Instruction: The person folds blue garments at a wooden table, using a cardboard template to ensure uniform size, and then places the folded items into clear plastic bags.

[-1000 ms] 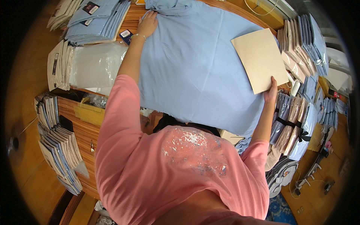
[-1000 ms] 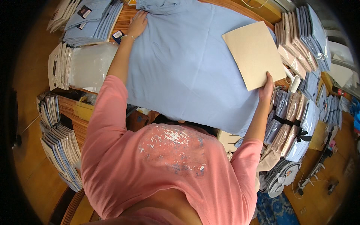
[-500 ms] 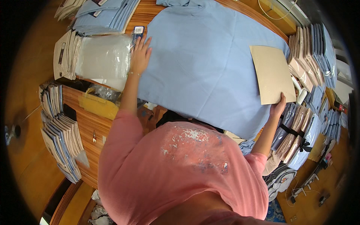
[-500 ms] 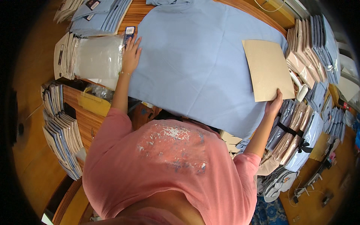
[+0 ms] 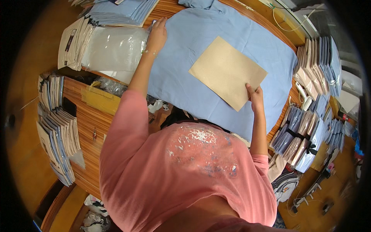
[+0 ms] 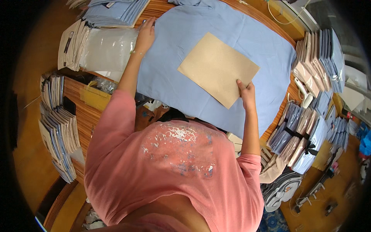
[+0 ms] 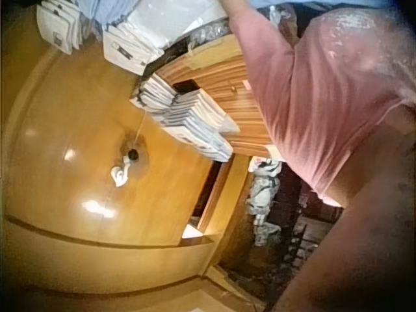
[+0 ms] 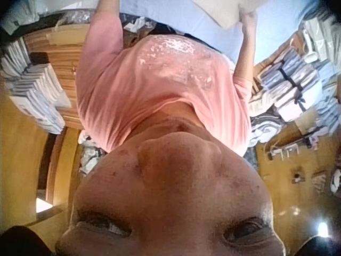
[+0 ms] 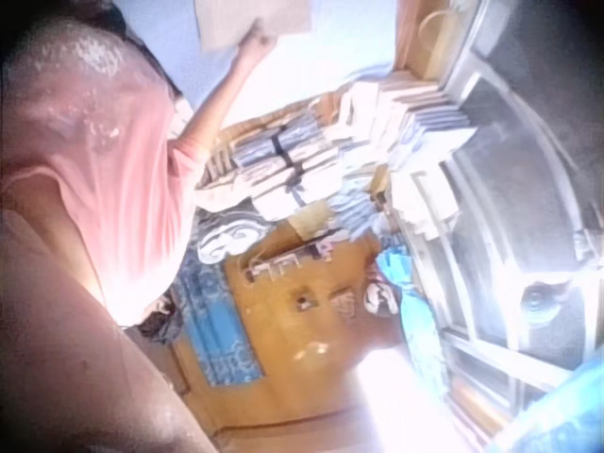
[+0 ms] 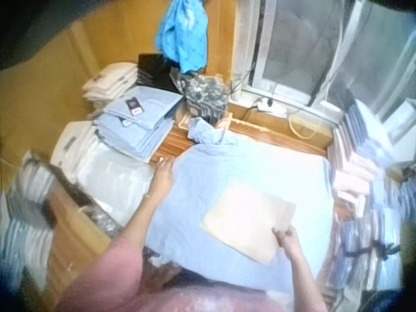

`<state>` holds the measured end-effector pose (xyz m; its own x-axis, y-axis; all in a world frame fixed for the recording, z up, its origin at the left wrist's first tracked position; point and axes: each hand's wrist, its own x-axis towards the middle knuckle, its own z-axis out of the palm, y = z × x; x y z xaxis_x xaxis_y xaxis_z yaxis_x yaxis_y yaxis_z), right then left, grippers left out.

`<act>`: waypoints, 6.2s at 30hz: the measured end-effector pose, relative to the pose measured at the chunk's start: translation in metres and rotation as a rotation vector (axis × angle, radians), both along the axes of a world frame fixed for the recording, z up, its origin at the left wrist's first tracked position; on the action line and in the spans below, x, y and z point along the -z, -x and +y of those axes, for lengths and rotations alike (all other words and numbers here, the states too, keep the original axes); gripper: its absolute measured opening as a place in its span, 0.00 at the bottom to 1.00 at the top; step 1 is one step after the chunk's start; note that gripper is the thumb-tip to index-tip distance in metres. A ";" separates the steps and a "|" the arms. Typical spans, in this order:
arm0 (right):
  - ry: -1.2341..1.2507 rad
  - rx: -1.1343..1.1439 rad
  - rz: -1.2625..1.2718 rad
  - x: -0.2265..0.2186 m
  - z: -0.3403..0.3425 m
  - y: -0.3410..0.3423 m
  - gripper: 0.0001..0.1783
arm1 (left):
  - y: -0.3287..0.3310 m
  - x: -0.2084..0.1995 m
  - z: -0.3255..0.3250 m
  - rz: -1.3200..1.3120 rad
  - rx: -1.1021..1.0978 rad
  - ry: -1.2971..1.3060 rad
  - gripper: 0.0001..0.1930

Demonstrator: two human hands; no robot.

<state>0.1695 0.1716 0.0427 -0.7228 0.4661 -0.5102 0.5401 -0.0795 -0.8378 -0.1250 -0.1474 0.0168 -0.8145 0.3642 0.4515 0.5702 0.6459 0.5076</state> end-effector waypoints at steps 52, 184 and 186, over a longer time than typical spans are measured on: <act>-0.592 -0.486 0.030 0.021 -0.097 0.105 0.30 | -0.191 0.021 -0.023 -0.131 -0.041 0.202 0.28; 0.047 0.083 0.041 -0.026 0.013 -0.078 0.09 | -0.161 0.027 -0.004 -1.551 -0.109 -1.351 0.21; 0.025 0.131 0.104 -0.033 0.013 -0.089 0.13 | -0.165 0.030 -0.010 -1.514 -0.168 -1.355 0.18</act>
<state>0.2588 0.1847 0.0753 -0.7063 0.5478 -0.4485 0.4344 -0.1649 -0.8855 0.0402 -0.1578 -0.0130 -0.7056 0.3429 -0.6201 -0.6980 -0.4869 0.5251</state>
